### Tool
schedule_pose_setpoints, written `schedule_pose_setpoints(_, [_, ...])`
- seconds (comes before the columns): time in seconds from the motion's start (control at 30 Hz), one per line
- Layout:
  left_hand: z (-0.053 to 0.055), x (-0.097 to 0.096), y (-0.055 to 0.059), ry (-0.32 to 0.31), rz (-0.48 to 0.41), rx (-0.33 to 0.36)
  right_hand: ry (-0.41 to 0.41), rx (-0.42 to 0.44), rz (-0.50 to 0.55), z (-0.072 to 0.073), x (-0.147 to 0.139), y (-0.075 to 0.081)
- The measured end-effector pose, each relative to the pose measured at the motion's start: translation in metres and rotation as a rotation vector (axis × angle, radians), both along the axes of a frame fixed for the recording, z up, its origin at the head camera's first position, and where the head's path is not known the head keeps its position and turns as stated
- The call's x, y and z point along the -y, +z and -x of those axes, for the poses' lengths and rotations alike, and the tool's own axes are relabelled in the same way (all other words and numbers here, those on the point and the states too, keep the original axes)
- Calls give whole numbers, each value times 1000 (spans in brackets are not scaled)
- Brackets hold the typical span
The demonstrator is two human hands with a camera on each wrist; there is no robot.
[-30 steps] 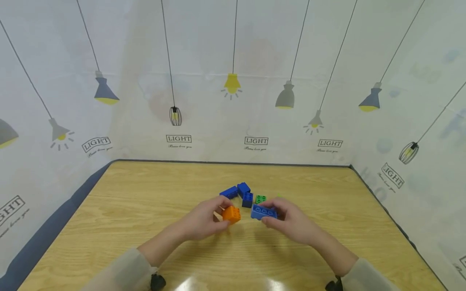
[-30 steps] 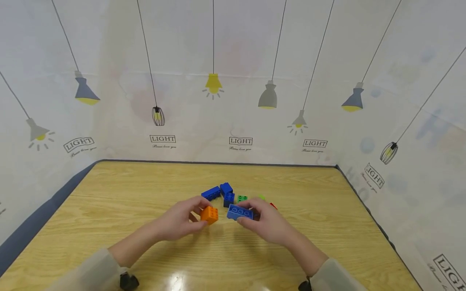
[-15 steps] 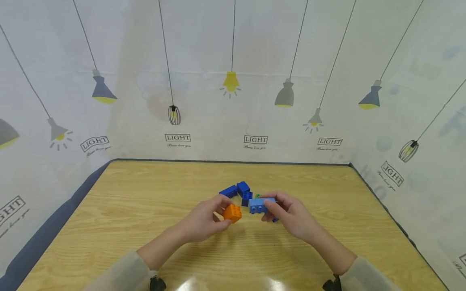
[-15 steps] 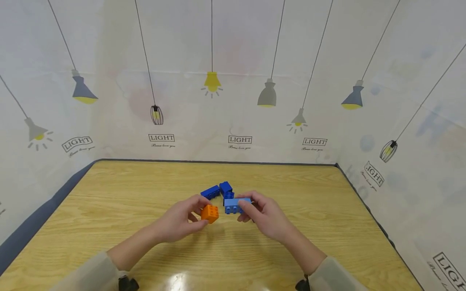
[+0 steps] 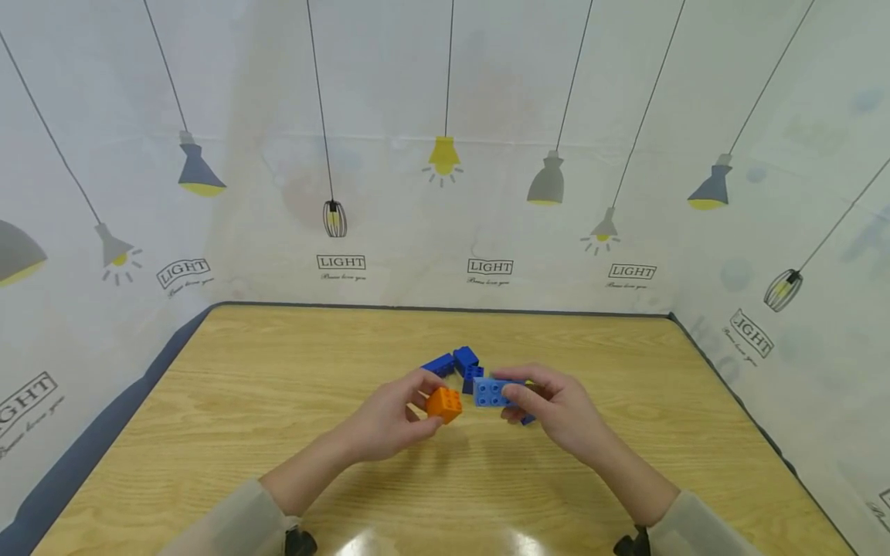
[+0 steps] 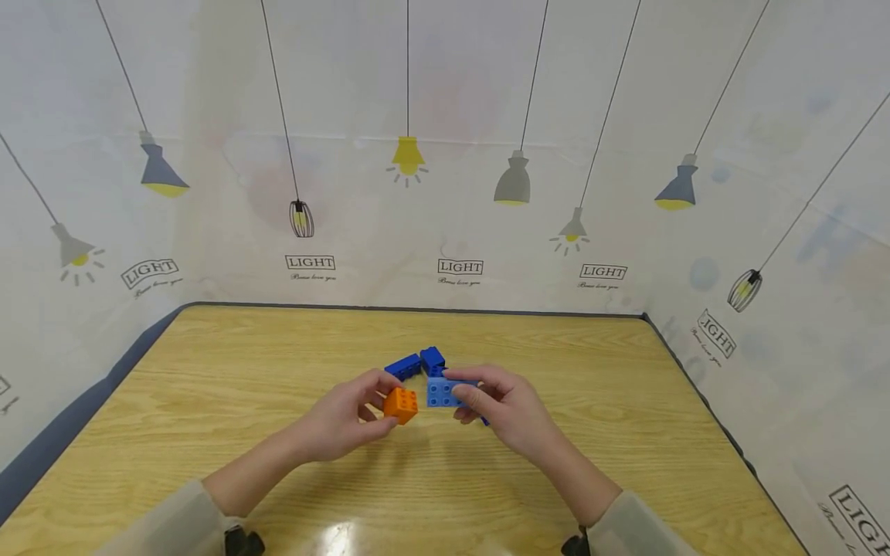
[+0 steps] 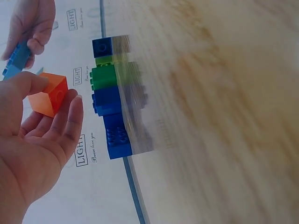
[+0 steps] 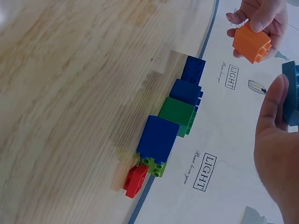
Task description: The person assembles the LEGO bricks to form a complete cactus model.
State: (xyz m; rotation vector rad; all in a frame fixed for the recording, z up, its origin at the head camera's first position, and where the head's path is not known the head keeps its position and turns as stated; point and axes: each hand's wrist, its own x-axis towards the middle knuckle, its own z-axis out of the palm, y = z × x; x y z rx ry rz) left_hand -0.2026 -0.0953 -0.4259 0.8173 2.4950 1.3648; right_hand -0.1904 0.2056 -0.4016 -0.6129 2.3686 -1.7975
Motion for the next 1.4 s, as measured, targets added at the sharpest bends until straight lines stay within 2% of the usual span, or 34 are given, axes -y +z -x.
schedule_pose_setpoints(0.27, [-2, -2, 2, 7, -26, 9, 18, 91, 6, -1, 0, 8])
schedule_pose_setpoints(0.37, [-3, -3, 3, 11, -46, 8, 26, 54, -8, -2, 0, 10])
schedule_pose_setpoints(0.53, [-5, -3, 5, 11, -93, 5, -6, -23, -53, -4, 3, 11])
schedule_pose_setpoints(0.67, [-7, -3, 7, 7, -146, 58, 5, -34, -46, -5, 6, 11])
schedule_pose_setpoints(0.9, [-9, -6, 10, -5, -268, 242, 41, -77, -9, -4, 11, 7])
schedule_pose_setpoints(1.13, [-10, -8, 10, -67, -362, 294, 108, -114, 71, -3, 17, 6])
schedule_pose_setpoints(1.4, [-10, -8, 10, -81, -371, 296, 84, -120, 60, -4, 21, 5])
